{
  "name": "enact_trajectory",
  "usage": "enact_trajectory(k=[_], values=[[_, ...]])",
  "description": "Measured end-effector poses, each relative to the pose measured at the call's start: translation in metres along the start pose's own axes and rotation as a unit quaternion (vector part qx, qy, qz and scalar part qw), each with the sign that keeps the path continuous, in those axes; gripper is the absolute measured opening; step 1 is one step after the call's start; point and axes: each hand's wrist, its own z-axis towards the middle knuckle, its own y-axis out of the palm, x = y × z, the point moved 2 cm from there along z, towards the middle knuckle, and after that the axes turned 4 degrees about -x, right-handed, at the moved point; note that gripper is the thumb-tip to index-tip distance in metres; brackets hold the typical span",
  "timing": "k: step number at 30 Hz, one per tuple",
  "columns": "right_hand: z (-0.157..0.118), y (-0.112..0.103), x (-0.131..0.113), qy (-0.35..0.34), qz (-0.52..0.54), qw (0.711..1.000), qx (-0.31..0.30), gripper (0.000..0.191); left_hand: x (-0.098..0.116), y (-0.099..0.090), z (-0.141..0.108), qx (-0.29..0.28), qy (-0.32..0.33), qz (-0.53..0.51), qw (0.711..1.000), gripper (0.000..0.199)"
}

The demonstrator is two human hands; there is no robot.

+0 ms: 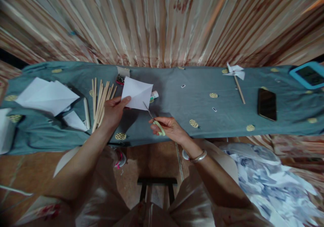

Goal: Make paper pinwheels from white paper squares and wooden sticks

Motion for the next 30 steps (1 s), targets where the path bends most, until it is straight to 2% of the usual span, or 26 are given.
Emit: enact_trajectory(k=[6,13,30], values=[[-0.0001,0.0012,-0.0021,0.004,0.014,1.0,-0.001,0.043,-0.0014,0.0029,-0.004,-0.033,-0.015,-0.002,0.999,0.017],[0.0023,-0.0008,0.0032,0.014,0.033,0.999,0.012,0.045,0.0005,0.0033,-0.0036,-0.027,-0.019,0.006,0.999,0.016],[0.0031,0.0004,0.002,0.014,0.039,0.999,0.021,0.046,-0.004,0.0062,-0.0048,-0.042,-0.023,-0.017,0.999,0.03]])
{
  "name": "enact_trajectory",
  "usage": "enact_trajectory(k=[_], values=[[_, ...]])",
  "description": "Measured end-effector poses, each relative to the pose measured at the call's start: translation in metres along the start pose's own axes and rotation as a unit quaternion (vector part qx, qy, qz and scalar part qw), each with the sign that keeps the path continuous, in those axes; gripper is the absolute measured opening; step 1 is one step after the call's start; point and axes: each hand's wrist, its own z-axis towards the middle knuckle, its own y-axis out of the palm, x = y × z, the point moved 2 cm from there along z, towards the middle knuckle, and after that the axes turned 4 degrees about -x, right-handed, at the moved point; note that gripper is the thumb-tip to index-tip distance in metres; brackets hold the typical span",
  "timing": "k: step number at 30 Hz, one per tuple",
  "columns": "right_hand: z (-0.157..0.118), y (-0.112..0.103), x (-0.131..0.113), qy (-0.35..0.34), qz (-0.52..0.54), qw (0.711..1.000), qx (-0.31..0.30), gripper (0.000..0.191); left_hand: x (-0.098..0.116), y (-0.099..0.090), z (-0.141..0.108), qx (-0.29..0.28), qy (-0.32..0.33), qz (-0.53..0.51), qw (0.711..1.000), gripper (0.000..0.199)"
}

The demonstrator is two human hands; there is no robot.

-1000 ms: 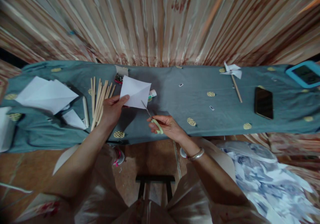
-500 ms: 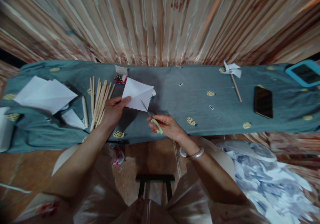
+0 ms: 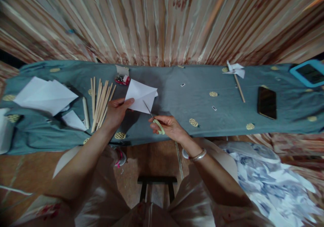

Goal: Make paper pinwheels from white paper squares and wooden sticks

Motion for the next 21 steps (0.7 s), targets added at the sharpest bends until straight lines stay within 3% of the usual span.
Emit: enact_trajectory(k=[14,21], values=[[0.0004,-0.0023,0.0021,-0.01,-0.003,1.0,-0.003,0.041,-0.0005,0.0012,-0.0005,-0.002,-0.007,0.001,1.0,0.031],[0.0002,-0.0021,0.003,-0.01,-0.008,1.0,-0.008,0.041,-0.0016,0.0017,0.0003,-0.001,-0.003,0.0,1.0,0.023]])
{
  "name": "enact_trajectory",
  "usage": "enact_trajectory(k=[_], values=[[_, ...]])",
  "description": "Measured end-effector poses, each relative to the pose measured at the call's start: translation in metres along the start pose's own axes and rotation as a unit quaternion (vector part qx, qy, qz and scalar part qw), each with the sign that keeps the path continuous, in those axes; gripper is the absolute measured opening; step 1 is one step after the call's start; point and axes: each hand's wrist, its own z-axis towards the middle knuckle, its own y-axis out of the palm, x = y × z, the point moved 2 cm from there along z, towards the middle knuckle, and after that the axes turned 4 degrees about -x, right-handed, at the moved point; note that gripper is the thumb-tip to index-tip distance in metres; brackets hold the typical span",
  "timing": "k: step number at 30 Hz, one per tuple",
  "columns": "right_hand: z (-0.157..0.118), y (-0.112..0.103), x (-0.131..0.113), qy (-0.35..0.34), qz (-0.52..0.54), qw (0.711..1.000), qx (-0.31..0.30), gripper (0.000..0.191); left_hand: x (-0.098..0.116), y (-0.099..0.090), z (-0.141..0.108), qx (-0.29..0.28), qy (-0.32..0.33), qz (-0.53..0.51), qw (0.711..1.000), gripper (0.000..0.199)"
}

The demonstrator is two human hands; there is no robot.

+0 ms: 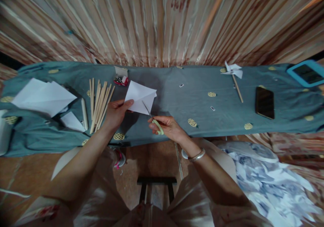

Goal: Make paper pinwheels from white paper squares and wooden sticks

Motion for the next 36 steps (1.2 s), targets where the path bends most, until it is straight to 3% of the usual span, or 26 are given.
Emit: enact_trajectory(k=[15,20,23,26,30,32,36], values=[[0.001,0.001,-0.001,-0.005,-0.009,1.0,0.001,0.037,0.0,0.0,0.001,0.004,0.004,-0.003,1.0,0.029],[-0.007,-0.01,0.0,0.001,-0.068,0.998,-0.004,0.044,0.003,-0.007,0.004,0.026,0.008,-0.017,0.999,0.02],[-0.014,-0.022,-0.002,-0.01,-0.154,0.988,0.021,0.048,0.004,-0.012,0.006,0.05,0.006,-0.037,0.998,0.019],[-0.022,-0.038,-0.008,-0.053,-0.305,0.941,0.136,0.054,0.004,-0.014,0.006,0.058,0.003,-0.044,0.997,0.025],[-0.032,-0.057,-0.018,-0.091,-0.499,0.802,0.317,0.051,0.003,-0.011,0.002,0.042,-0.007,-0.034,0.999,0.031],[-0.035,-0.065,-0.021,-0.09,-0.558,0.751,0.341,0.047,0.003,-0.008,0.0,0.028,-0.011,-0.018,0.999,0.033],[-0.037,-0.076,-0.022,-0.076,-0.645,0.679,0.342,0.041,0.002,-0.003,-0.002,0.002,-0.01,0.007,1.0,0.033]])
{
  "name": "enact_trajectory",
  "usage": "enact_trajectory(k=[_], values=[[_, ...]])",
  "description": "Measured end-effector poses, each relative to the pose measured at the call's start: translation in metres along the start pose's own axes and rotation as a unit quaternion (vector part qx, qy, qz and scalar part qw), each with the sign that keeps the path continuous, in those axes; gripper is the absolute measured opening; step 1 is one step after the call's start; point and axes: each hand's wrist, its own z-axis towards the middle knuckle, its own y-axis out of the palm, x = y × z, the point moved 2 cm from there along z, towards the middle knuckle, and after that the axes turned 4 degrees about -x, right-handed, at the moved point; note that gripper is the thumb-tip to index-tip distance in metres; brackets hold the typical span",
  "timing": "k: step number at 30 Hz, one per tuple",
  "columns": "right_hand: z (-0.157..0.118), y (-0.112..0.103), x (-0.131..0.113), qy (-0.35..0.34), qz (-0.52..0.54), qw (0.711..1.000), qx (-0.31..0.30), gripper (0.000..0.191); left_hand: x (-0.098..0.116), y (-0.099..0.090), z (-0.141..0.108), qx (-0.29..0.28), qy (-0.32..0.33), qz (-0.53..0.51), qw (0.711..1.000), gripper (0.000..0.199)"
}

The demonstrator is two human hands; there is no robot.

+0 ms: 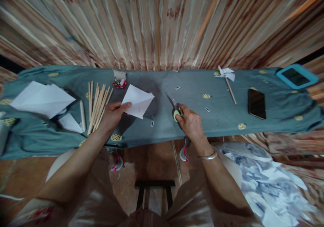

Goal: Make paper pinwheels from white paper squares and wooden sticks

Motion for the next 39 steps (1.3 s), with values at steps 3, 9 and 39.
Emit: enact_trajectory(k=[3,9,39], values=[[0.002,0.001,0.002,-0.012,-0.046,0.999,-0.004,0.042,-0.002,0.003,-0.001,-0.017,-0.002,0.01,1.0,0.033],[0.005,0.005,0.003,-0.004,-0.065,0.998,0.003,0.05,-0.006,0.008,-0.003,-0.049,0.003,0.009,0.999,0.03],[0.011,0.006,-0.069,0.083,0.549,0.809,-0.195,0.046,0.0,0.016,-0.016,-0.151,-0.025,0.002,0.988,0.024]])
